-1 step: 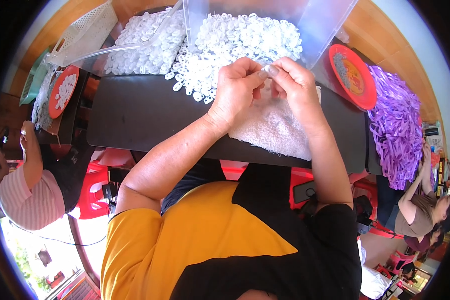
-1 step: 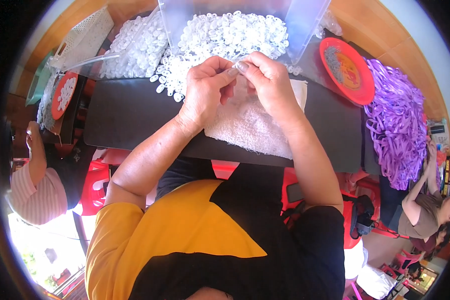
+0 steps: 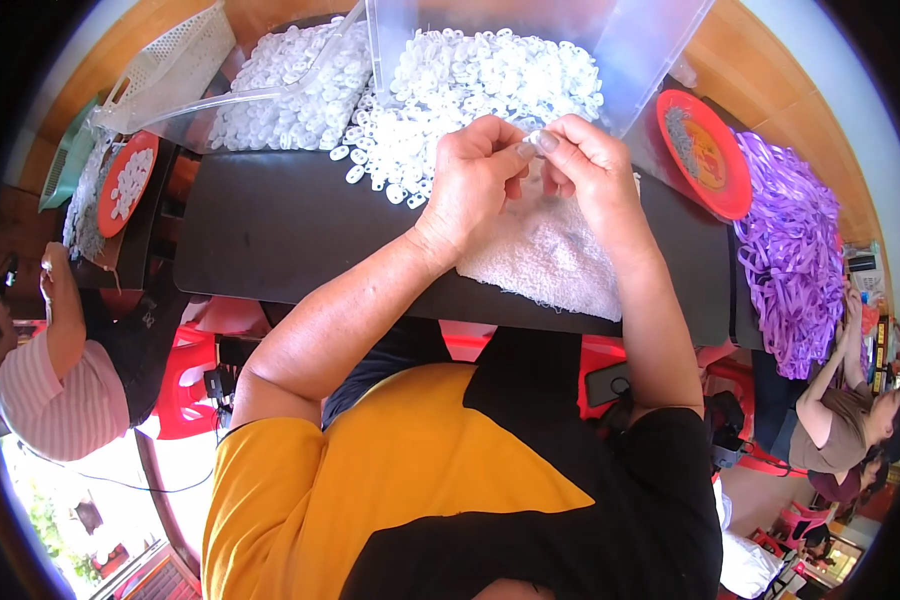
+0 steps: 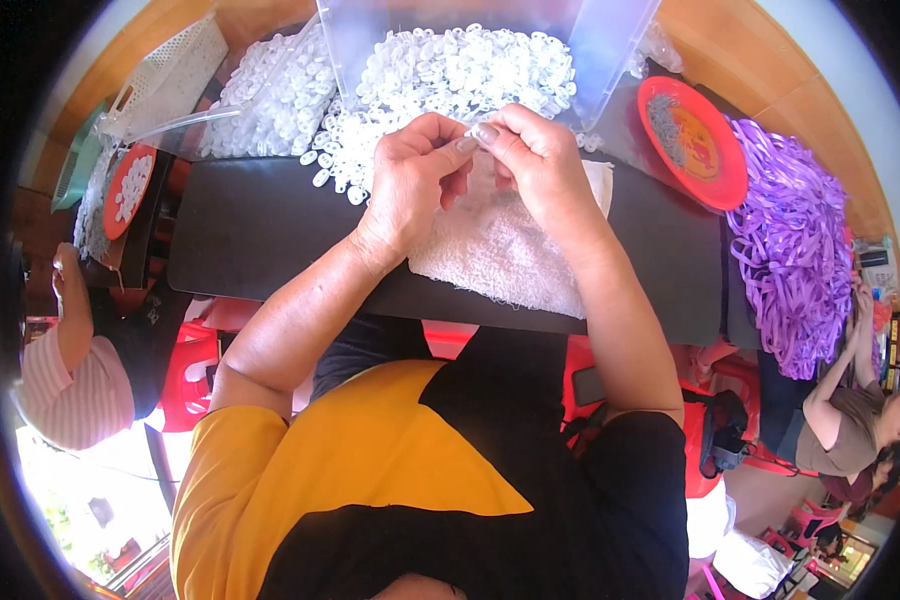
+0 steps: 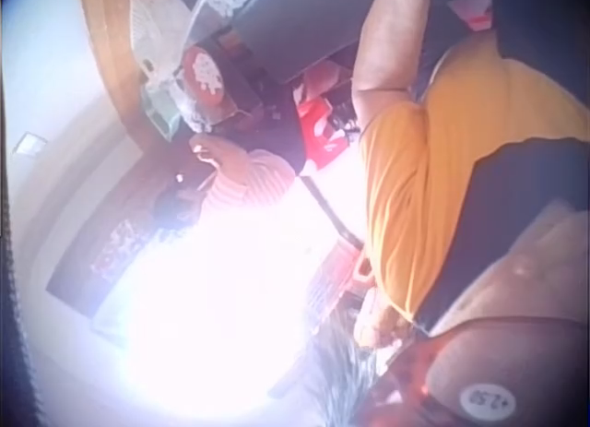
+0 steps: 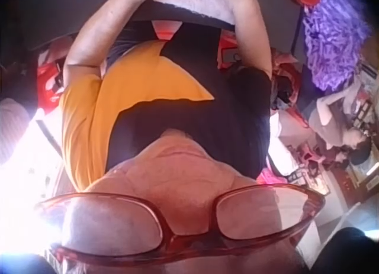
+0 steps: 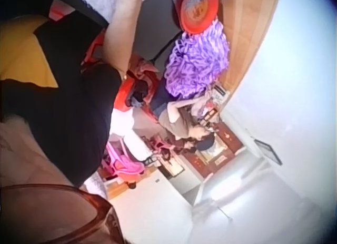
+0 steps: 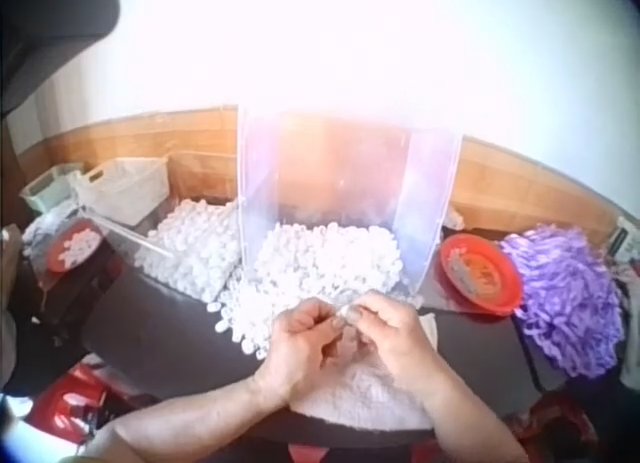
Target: Inspecting and sorting small white plastic hardware components on a workbench.
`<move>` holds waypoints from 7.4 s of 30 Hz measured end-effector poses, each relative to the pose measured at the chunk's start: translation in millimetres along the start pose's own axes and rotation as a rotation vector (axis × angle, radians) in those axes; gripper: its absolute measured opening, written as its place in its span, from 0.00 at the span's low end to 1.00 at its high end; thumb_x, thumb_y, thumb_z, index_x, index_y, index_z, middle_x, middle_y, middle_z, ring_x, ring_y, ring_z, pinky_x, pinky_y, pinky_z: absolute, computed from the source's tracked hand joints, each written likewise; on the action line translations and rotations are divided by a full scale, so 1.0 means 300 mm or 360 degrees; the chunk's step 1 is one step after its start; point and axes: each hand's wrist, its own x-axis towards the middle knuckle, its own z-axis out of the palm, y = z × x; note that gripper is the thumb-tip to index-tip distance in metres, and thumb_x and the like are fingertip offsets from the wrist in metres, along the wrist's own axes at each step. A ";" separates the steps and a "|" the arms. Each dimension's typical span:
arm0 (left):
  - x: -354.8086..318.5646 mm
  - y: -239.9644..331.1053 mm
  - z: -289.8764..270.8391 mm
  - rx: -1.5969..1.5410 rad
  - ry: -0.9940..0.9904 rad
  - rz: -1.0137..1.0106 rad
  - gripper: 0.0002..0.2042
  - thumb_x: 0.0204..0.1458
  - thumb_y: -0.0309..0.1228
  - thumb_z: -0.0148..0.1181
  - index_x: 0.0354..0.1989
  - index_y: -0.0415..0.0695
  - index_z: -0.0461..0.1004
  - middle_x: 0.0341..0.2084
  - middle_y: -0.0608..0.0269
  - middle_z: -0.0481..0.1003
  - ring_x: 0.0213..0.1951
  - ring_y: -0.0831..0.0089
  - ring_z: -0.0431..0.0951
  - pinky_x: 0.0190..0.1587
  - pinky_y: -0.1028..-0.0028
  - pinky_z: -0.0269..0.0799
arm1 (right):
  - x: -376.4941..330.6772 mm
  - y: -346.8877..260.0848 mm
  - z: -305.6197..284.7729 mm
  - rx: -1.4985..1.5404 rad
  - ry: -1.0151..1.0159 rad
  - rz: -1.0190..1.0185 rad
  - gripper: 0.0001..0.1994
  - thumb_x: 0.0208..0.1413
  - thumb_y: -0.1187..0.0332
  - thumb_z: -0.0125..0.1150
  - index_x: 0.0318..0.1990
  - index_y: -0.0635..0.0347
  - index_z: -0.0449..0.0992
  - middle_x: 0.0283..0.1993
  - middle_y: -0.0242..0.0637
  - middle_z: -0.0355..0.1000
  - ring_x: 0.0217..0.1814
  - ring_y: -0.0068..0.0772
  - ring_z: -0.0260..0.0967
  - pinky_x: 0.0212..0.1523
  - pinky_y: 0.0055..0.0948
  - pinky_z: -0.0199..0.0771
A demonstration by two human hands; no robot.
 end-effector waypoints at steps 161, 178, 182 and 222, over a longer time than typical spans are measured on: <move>0.022 0.052 0.043 0.0994 -0.0508 0.0193 0.06 0.54 0.29 0.59 0.33 0.38 0.76 0.22 0.70 0.72 0.22 0.83 0.69 0.24 0.80 0.64 | -0.260 0.110 -0.111 0.0472 0.0314 -0.0092 0.07 0.58 0.71 0.58 0.33 0.67 0.75 0.18 0.28 0.62 0.21 0.22 0.63 0.25 0.19 0.59; -0.011 0.098 -0.109 -0.0354 -0.0662 -0.0331 0.09 0.56 0.30 0.57 0.35 0.35 0.73 0.23 0.60 0.73 0.20 0.75 0.71 0.20 0.78 0.63 | -0.071 -0.078 0.005 -0.0207 -0.0094 -0.0521 0.03 0.53 0.79 0.60 0.35 0.66 0.76 0.29 0.31 0.74 0.31 0.17 0.69 0.34 0.20 0.69; -0.011 0.119 -0.160 -0.0417 -0.0598 -0.0330 0.08 0.56 0.30 0.57 0.35 0.36 0.73 0.22 0.62 0.73 0.20 0.75 0.71 0.20 0.78 0.62 | -0.018 -0.067 0.038 -0.0239 -0.0112 -0.0665 0.03 0.52 0.78 0.62 0.34 0.65 0.74 0.28 0.28 0.73 0.30 0.15 0.67 0.33 0.18 0.66; -0.105 0.002 -0.329 0.2186 -0.0256 0.1097 0.07 0.44 0.22 0.62 0.31 0.41 0.72 0.29 0.57 0.68 0.35 0.56 0.75 0.34 0.62 0.73 | -0.011 0.037 0.031 -0.0361 -0.0133 -0.0559 0.03 0.49 0.79 0.61 0.30 0.66 0.72 0.25 0.31 0.71 0.27 0.18 0.66 0.31 0.21 0.67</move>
